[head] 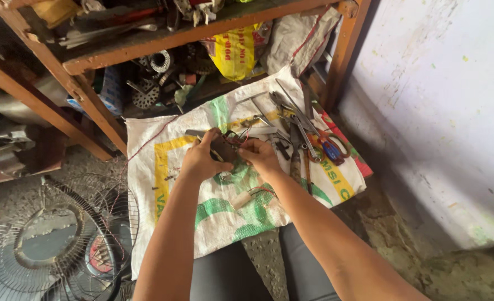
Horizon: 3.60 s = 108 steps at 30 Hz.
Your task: The person removes bolts from a fan motor with a wrench, detaches the motor from the metal cage, and strips electrical wires using scissors and pliers.
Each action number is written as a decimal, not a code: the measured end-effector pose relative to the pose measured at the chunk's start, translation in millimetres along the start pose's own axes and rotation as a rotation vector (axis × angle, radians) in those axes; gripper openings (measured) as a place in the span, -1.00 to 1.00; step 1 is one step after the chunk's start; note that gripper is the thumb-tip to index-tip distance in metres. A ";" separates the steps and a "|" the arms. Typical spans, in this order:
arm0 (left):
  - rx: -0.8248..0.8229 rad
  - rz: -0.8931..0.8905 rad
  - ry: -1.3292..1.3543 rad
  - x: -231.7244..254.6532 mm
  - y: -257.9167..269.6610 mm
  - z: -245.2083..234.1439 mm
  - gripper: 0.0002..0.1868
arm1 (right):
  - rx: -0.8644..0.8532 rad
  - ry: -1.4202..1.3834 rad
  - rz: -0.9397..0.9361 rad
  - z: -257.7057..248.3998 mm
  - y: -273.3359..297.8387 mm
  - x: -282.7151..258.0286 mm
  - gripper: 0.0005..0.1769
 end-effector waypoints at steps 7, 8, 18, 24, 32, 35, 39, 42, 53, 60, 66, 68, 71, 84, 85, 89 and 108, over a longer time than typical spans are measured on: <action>-0.025 -0.002 -0.021 9.8 2.8 -3.6 0.19 | 0.045 -0.003 0.002 -4.9 2.4 0.5 -0.86; -0.012 0.051 -0.022 9.7 0.5 -6.4 0.20 | 0.055 -0.033 -0.009 -6.4 3.2 3.4 -0.87; -0.048 0.120 -0.034 22.2 1.5 -12.8 0.12 | 0.067 0.021 0.026 -11.0 10.1 -2.8 -0.86; -0.060 0.092 -0.121 24.3 -1.3 -11.8 0.18 | 0.087 0.025 0.003 -15.7 7.2 3.3 -0.87; -0.083 0.088 -0.142 26.5 -2.7 -10.8 0.21 | 0.036 -0.108 -0.110 -18.9 11.4 11.9 -0.81; -0.078 0.080 -0.165 29.5 -2.4 -11.8 0.18 | 0.113 -0.214 -0.055 -16.8 6.6 4.8 -0.82; -0.091 0.069 -0.145 28.6 -1.6 -11.8 0.14 | 0.126 -0.165 -0.046 -8.8 8.2 -7.8 -0.85; -0.066 0.100 -0.125 28.2 -0.8 -12.5 0.15 | 0.117 -0.169 -0.062 -4.7 8.3 -14.4 -0.85; -0.093 0.013 0.039 28.1 1.8 -11.5 0.09 | 0.126 -0.201 -0.070 -16.4 4.2 -0.1 -0.84; -0.164 -0.196 -0.112 49.6 -22.0 2.6 0.01 | 0.298 -0.024 0.187 -11.5 -10.2 -0.6 -0.95; -0.046 0.072 -0.027 37.9 -40.1 16.7 -0.20 | 0.184 -0.121 -0.038 -12.8 -3.7 1.0 -0.83; -0.055 0.025 0.075 32.5 -38.9 10.2 -0.20 | 0.148 -0.181 -0.049 -16.0 -2.1 -2.2 -0.76; -0.075 -0.055 0.011 38.1 -27.8 1.4 -0.18 | 0.118 -0.158 -0.049 -15.2 1.5 -1.5 -0.74; 0.014 -0.089 0.074 24.0 -10.5 2.2 -0.17 | 0.048 -0.141 -0.087 -12.5 5.3 -9.9 -0.74; 0.004 -0.098 0.139 16.2 -12.1 0.3 -0.15 | 0.032 -0.093 -0.088 -10.6 5.2 -11.0 -0.77; 0.012 -0.067 0.278 -2.0 -12.7 1.9 -0.13 | -0.063 0.013 -0.089 -5.8 9.8 -9.1 -0.82; -0.042 -0.161 0.242 3.1 -15.2 1.9 -0.12 | -0.001 0.080 -0.274 25.3 19.4 -26.5 -0.79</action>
Point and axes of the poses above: each hand's wrist, its own y-axis away from the middle knuckle, its own z-axis out of the palm, x = y × z, the point moved 3 cm from there along -y, towards the middle knuckle, and after that the axes turned 15 degrees about -z, right-handed, at the moved point
